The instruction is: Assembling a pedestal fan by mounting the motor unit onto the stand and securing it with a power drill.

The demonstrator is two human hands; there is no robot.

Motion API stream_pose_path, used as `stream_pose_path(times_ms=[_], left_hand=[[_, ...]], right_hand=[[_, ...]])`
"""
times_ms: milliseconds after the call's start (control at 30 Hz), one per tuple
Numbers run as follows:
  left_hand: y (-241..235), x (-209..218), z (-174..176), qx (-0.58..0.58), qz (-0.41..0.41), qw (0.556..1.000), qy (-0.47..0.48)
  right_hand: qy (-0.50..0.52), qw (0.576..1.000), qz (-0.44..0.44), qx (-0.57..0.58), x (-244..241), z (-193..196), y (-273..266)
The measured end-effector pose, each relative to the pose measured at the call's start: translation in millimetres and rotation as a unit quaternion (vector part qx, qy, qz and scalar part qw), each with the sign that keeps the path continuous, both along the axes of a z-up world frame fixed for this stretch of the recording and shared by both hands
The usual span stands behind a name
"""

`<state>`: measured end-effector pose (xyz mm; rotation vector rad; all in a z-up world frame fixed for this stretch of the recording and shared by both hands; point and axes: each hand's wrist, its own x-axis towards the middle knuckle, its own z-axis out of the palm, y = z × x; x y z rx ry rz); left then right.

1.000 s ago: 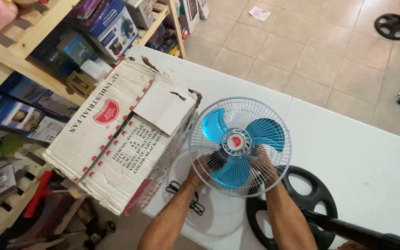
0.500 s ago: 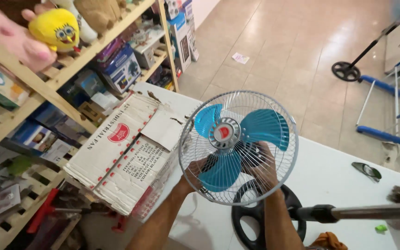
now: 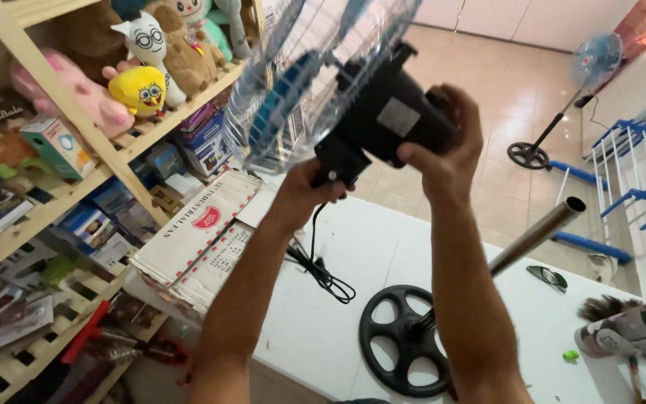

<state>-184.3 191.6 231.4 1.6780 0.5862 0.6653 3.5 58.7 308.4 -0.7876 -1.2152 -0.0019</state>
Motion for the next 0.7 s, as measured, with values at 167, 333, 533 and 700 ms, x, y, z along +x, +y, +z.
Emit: stream_pose_path(times_ms=[167,333,533,700], left_hand=[[-33,29,75,0.012,-0.093,0.979,-0.181],[-71,78,112,0.004,-0.267,0.925,-0.271],[-112,148,135,0.031,-0.384,0.865,-0.321],[-135,193,129,0.038,-0.442,0.838,-0.316]], right_hand=[[-0.032,0.999,0.007,0.022,9,81,-32],[-0.148,0.977,-0.112,0.102,33,136,-84],[-0.188,0.949,-0.237,0.088,69,162,-150],[-0.177,0.945,-0.259,0.089,107,150,-190]])
